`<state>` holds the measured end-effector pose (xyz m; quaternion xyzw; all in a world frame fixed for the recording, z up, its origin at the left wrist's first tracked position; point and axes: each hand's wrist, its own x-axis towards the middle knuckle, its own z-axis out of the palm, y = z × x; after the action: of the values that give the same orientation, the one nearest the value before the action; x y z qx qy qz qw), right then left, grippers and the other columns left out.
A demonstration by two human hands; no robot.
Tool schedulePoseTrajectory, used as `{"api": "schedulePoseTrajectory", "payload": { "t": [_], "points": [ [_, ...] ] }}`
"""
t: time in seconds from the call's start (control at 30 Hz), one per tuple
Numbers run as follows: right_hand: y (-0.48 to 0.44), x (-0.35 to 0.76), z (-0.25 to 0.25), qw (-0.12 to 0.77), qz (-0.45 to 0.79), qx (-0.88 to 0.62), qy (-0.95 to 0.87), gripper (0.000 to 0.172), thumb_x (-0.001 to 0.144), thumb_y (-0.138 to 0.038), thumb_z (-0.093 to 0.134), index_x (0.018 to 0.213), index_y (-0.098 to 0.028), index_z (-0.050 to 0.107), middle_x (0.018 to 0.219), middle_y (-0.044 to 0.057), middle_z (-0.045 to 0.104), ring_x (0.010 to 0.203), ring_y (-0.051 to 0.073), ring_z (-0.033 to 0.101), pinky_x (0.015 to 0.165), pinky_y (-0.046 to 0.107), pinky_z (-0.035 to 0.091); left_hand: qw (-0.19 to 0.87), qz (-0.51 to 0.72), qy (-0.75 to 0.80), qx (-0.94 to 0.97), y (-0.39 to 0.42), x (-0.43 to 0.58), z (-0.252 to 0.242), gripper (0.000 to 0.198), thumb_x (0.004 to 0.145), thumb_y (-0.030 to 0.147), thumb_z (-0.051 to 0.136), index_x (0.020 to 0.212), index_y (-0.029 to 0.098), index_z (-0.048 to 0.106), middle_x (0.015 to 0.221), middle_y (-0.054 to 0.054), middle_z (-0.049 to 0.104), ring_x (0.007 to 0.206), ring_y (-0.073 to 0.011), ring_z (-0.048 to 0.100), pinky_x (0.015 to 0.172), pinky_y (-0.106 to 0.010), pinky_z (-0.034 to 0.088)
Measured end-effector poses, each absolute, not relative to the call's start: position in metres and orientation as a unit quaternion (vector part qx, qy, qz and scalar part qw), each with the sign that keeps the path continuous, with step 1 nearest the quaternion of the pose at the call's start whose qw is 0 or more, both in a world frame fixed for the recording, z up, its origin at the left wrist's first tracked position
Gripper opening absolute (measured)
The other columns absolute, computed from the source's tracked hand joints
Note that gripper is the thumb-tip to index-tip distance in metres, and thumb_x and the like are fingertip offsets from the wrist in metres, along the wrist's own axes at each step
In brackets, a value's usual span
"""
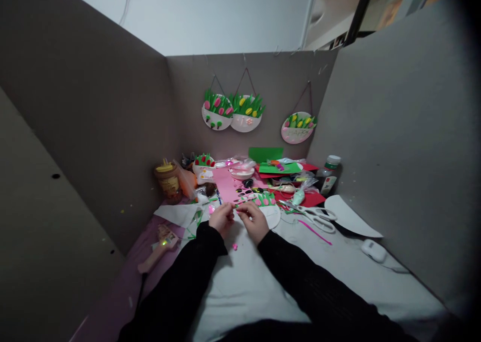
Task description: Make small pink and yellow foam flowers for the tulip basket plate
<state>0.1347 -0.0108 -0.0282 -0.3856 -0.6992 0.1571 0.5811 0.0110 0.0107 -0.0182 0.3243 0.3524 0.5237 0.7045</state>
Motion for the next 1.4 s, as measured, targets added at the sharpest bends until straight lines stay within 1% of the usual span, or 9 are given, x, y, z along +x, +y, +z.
{"api": "schedulePoseTrajectory", "payload": {
  "t": [0.17, 0.33, 0.53, 0.63, 0.77, 1.1, 1.17, 1.27, 1.4],
  "points": [
    [-0.008, 0.14, -0.029, 0.604, 0.139, -0.398, -0.677, 0.017, 0.079, -0.015, 0.051, 0.086, -0.021, 0.065, 0.083, 0.004, 0.053, 0.077, 0.016, 0.052, 0.059, 0.026, 0.045, 0.7, 0.472, 0.351, 0.405, 0.009, 0.011, -0.021, 0.03, 0.064, 0.041, 0.068, 0.066, 0.014, 0.055, 0.052, 0.005, 0.038, 0.046, -0.0058, 0.035, 0.044, -0.019, 0.025],
    [-0.006, 0.141, -0.033, 0.599, 0.145, -0.392, -0.683, 0.019, 0.076, -0.012, 0.053, 0.09, -0.021, 0.063, 0.087, 0.005, 0.052, 0.076, 0.015, 0.052, 0.057, 0.025, 0.045, 0.685, 0.459, 0.347, 0.447, 0.01, 0.01, -0.02, 0.028, 0.062, 0.038, 0.07, 0.07, 0.012, 0.062, 0.048, 0.005, 0.037, 0.044, -0.0053, 0.032, 0.043, -0.02, 0.023],
    [-0.004, 0.142, -0.035, 0.58, 0.131, -0.404, -0.696, 0.024, 0.077, -0.012, 0.052, 0.095, -0.022, 0.063, 0.088, 0.004, 0.054, 0.077, 0.016, 0.052, 0.06, 0.027, 0.045, 0.693, 0.468, 0.344, 0.426, 0.011, 0.01, -0.018, 0.027, 0.059, 0.035, 0.072, 0.069, 0.011, 0.063, 0.049, 0.005, 0.038, 0.045, -0.0049, 0.033, 0.043, -0.018, 0.024],
    [0.002, 0.148, -0.038, 0.575, 0.126, -0.421, -0.69, 0.025, 0.077, -0.011, 0.049, 0.096, -0.022, 0.062, 0.086, 0.003, 0.055, 0.076, 0.015, 0.053, 0.066, 0.028, 0.046, 0.68, 0.511, 0.362, 0.381, 0.016, 0.005, -0.017, 0.026, 0.062, 0.031, 0.07, 0.078, 0.011, 0.063, 0.051, 0.005, 0.039, 0.045, -0.0044, 0.032, 0.042, -0.018, 0.024],
    [0.008, 0.153, -0.047, 0.561, 0.128, -0.453, -0.681, 0.021, 0.076, -0.012, 0.049, 0.088, -0.021, 0.063, 0.081, 0.002, 0.057, 0.068, 0.014, 0.052, 0.064, 0.028, 0.045, 0.675, 0.559, 0.359, 0.322, 0.021, 0.001, -0.015, 0.022, 0.065, 0.027, 0.066, 0.081, 0.012, 0.06, 0.051, 0.007, 0.034, 0.044, -0.0042, 0.033, 0.042, -0.017, 0.027],
    [0.007, 0.16, -0.033, 0.566, 0.12, -0.465, -0.671, 0.017, 0.078, -0.017, 0.05, 0.085, -0.019, 0.064, 0.081, 0.003, 0.059, 0.076, 0.016, 0.054, 0.067, 0.028, 0.045, 0.67, 0.568, 0.362, 0.312, 0.021, 0.003, -0.014, 0.017, 0.064, 0.022, 0.065, 0.077, 0.013, 0.057, 0.049, 0.008, 0.033, 0.042, -0.0036, 0.032, 0.041, -0.017, 0.025],
    [0.001, 0.174, -0.023, 0.52, 0.163, -0.45, -0.708, 0.015, 0.078, -0.02, 0.052, 0.083, -0.019, 0.066, 0.079, 0.003, 0.06, 0.073, 0.015, 0.055, 0.066, 0.028, 0.045, 0.668, 0.572, 0.36, 0.31, 0.023, 0.001, -0.016, 0.019, 0.064, 0.022, 0.066, 0.078, 0.013, 0.057, 0.049, 0.008, 0.032, 0.042, -0.0031, 0.032, 0.041, -0.017, 0.025],
    [-0.014, 0.196, -0.015, 0.362, 0.229, -0.401, -0.81, 0.015, 0.077, -0.02, 0.054, 0.08, -0.021, 0.069, 0.074, 0.001, 0.062, 0.07, 0.014, 0.057, 0.068, 0.027, 0.045, 0.669, 0.575, 0.358, 0.306, 0.026, -0.002, -0.019, 0.02, 0.063, 0.022, 0.066, 0.078, 0.013, 0.057, 0.05, 0.009, 0.032, 0.042, -0.0026, 0.032, 0.041, -0.016, 0.025],
    [-0.039, 0.215, -0.024, 0.232, 0.196, -0.439, -0.846, 0.022, 0.074, -0.012, 0.055, 0.089, -0.019, 0.07, 0.078, 0.004, 0.061, 0.07, 0.014, 0.057, 0.068, 0.026, 0.044, 0.669, 0.581, 0.359, 0.294, 0.029, -0.003, -0.022, 0.022, 0.063, 0.025, 0.067, 0.077, 0.013, 0.056, 0.049, 0.009, 0.032, 0.041, -0.0027, 0.033, 0.04, -0.016, 0.026]
  ]
}}
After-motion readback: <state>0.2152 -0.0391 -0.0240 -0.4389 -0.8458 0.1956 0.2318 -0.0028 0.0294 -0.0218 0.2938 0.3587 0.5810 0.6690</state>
